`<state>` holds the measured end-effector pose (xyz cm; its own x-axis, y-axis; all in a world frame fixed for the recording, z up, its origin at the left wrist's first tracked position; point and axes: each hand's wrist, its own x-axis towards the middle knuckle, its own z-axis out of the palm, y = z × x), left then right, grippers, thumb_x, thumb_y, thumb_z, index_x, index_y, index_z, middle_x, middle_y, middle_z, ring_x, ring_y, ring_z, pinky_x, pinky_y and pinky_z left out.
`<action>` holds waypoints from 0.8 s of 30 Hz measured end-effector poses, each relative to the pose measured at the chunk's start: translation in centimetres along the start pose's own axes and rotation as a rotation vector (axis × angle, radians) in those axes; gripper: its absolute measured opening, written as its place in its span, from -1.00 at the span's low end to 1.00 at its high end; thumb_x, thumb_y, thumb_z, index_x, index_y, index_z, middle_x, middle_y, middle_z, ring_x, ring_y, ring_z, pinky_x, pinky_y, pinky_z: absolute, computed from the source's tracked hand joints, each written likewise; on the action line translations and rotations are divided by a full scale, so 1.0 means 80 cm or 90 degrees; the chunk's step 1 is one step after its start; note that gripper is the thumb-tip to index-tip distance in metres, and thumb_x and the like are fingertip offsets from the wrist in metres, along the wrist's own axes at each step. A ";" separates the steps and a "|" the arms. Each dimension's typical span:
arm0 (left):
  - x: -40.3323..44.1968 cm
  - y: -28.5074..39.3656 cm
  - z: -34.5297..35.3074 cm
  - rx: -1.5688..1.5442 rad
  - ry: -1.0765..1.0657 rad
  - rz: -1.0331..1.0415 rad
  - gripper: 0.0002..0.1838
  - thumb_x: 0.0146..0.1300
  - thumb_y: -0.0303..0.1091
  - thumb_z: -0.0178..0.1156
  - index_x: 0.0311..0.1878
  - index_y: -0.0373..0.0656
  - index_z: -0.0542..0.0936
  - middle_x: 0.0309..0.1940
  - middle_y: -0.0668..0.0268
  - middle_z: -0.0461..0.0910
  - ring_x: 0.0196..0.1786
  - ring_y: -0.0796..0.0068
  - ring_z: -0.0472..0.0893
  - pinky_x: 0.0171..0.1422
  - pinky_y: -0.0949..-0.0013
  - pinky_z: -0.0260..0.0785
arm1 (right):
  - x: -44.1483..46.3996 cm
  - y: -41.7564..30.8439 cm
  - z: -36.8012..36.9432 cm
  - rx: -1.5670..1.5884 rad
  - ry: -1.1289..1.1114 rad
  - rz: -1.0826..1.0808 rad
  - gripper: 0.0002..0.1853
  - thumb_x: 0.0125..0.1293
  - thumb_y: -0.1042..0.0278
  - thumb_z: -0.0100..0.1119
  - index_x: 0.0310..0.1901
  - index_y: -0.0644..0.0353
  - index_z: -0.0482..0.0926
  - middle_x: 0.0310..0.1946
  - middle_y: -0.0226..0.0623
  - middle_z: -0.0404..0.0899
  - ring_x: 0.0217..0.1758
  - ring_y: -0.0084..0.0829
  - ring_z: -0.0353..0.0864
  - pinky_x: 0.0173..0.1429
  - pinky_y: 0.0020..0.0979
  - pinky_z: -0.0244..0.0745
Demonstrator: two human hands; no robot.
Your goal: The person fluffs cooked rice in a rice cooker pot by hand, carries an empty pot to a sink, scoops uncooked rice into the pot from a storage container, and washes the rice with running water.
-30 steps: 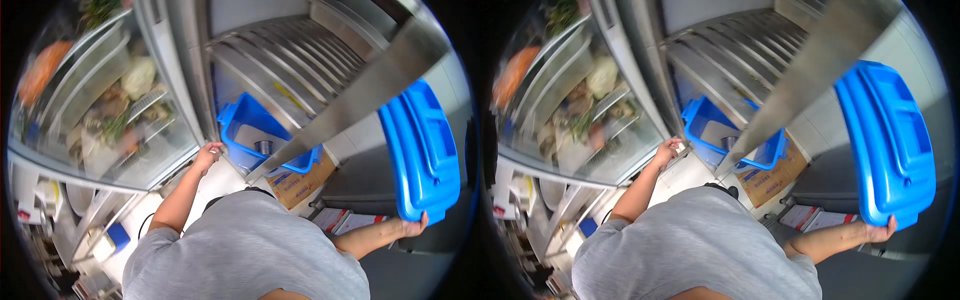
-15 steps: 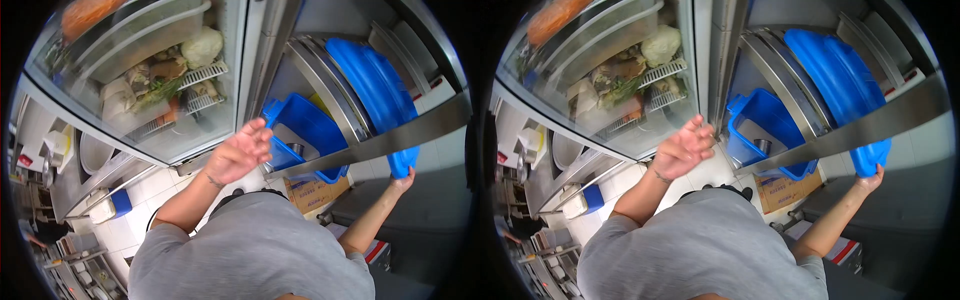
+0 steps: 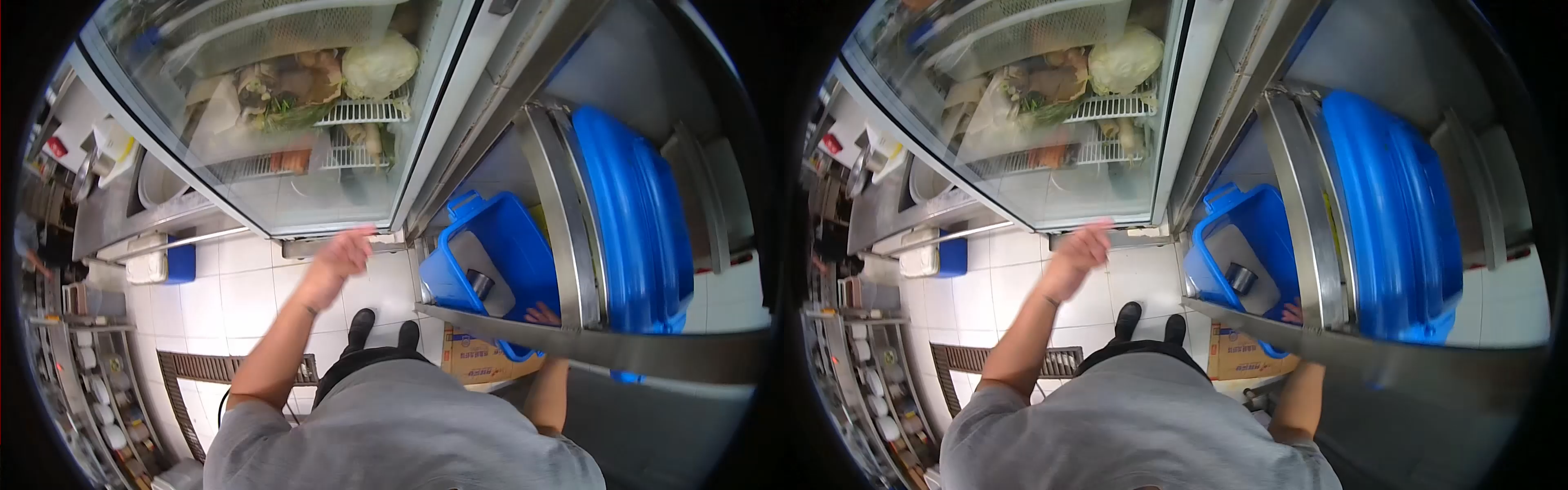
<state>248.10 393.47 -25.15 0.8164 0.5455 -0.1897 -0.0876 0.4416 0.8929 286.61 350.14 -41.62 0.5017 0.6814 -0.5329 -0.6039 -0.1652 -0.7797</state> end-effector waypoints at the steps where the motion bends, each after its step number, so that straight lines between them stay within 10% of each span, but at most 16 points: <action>1: -0.004 -0.052 0.006 0.005 0.040 -0.079 -0.37 -0.15 -0.70 0.02 0.14 -0.19 0.41 -0.28 0.42 0.40 -0.35 0.67 0.35 -0.18 0.59 0.27 | 0.059 0.024 -0.048 0.098 0.004 0.203 -0.43 0.23 0.11 0.11 0.18 0.24 0.25 0.07 0.01 0.39 0.04 -0.01 0.45 0.12 -0.04 0.39; 5: -0.040 -0.229 0.021 0.257 0.137 -0.133 -0.47 -0.06 -0.71 -0.03 0.07 -0.16 0.46 -0.31 0.35 0.47 -0.43 0.64 0.40 -0.31 0.55 0.32 | 0.154 0.044 0.068 -0.269 0.208 0.281 -0.26 0.12 0.09 0.22 0.27 0.19 0.15 0.11 0.08 0.29 0.13 0.04 0.35 0.15 -0.03 0.32; 13: -0.127 -0.323 -0.016 0.505 0.215 -0.293 -0.55 -0.03 -0.49 0.13 0.03 -0.17 0.48 -0.33 0.21 0.55 -0.24 0.29 0.54 -0.09 0.31 0.39 | 0.265 0.117 0.053 -0.447 0.188 0.308 -0.21 0.05 0.14 0.27 0.29 0.17 0.12 0.12 0.10 0.25 0.17 0.07 0.29 0.19 -0.01 0.26; 24: -0.163 -0.403 -0.056 0.548 0.328 -0.345 -0.59 0.05 -0.48 0.13 0.04 -0.19 0.48 -0.37 0.22 0.57 -0.37 0.35 0.58 -0.24 0.34 0.42 | 0.320 0.180 0.013 -0.617 0.200 0.189 -0.18 0.01 0.17 0.29 0.29 0.17 0.12 0.14 0.10 0.22 0.19 0.09 0.26 0.21 0.00 0.22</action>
<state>237.74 375.30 -53.28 0.2788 0.7470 -0.6035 0.7878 0.1814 0.5885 290.08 365.96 -66.14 0.6364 0.3290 -0.6977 -0.0456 -0.8869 -0.4598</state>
